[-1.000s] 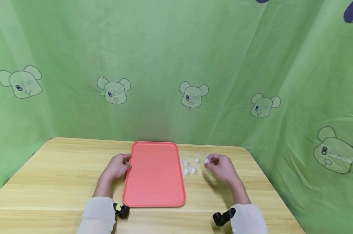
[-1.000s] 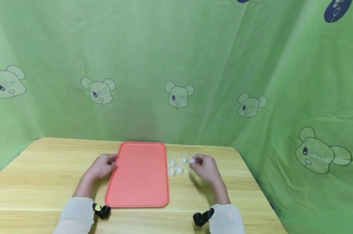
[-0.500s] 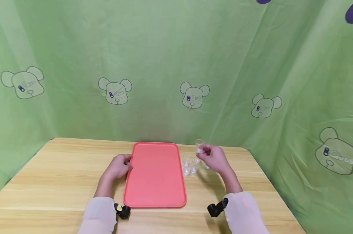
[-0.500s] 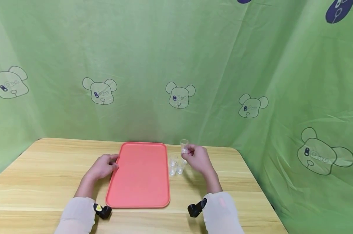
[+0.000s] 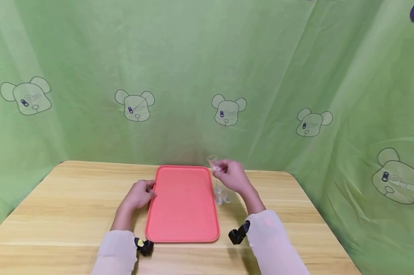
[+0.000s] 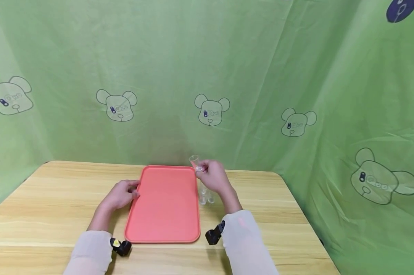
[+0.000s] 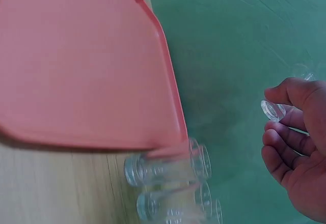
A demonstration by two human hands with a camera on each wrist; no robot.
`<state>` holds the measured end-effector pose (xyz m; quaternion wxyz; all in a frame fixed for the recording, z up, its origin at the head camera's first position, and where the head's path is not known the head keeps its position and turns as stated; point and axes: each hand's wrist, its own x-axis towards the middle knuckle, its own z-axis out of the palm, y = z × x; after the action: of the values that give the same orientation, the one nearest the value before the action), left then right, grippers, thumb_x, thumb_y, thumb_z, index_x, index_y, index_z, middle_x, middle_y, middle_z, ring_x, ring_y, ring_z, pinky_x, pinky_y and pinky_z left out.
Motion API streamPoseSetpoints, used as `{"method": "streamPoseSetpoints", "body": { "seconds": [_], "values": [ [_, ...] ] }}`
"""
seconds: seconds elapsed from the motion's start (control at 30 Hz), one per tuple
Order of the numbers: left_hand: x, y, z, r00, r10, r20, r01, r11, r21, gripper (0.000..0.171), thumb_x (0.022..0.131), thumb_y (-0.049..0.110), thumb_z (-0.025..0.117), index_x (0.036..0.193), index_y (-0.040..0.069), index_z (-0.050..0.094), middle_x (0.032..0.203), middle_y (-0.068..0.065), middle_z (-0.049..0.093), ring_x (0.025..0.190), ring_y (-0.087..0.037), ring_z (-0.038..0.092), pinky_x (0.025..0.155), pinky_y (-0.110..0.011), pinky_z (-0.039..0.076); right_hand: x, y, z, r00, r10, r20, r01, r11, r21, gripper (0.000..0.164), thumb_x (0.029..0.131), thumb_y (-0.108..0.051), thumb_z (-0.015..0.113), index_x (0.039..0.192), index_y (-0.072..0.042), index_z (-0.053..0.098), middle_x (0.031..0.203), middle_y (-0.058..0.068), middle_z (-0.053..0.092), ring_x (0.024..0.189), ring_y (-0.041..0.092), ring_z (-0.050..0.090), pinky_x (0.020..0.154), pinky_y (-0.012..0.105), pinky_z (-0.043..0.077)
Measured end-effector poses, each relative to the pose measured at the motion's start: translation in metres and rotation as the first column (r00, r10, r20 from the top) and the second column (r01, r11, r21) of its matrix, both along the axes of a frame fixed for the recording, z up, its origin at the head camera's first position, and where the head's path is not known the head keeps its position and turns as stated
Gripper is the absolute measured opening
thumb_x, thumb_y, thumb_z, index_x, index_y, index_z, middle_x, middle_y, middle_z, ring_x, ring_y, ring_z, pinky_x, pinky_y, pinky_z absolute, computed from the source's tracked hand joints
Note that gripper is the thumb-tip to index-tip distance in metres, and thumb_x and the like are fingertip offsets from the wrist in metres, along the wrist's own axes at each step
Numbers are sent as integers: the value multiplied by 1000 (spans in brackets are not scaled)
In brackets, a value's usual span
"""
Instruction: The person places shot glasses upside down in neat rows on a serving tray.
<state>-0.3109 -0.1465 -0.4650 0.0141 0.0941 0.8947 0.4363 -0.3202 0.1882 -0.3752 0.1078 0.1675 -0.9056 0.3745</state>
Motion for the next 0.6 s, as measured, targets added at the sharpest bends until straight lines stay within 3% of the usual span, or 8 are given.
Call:
{"method": "streamPoseSetpoints", "body": {
  "seconds": [0.23,0.6],
  "values": [
    [-1,4,-1,1000,-12,3,12,1000,-2,52,92,-4,65,142,-9,54,92,-11,69,81,-20,62,72,-32,53,-4,-17,-2,998,66,9,-66,998,17,25,87,-7,72,109,5,74,87,7,71,76,16,63,68,28,54],
    [-3,0,-3,1000,-19,-25,18,1000,-19,51,91,-4,65,141,-9,55,88,-10,68,79,-20,60,72,-32,51,-13,-52,-9,996,89,-1,-89,990,112,21,85,-9,72,102,2,76,83,4,69,73,13,61,68,28,54]
  ]
}}
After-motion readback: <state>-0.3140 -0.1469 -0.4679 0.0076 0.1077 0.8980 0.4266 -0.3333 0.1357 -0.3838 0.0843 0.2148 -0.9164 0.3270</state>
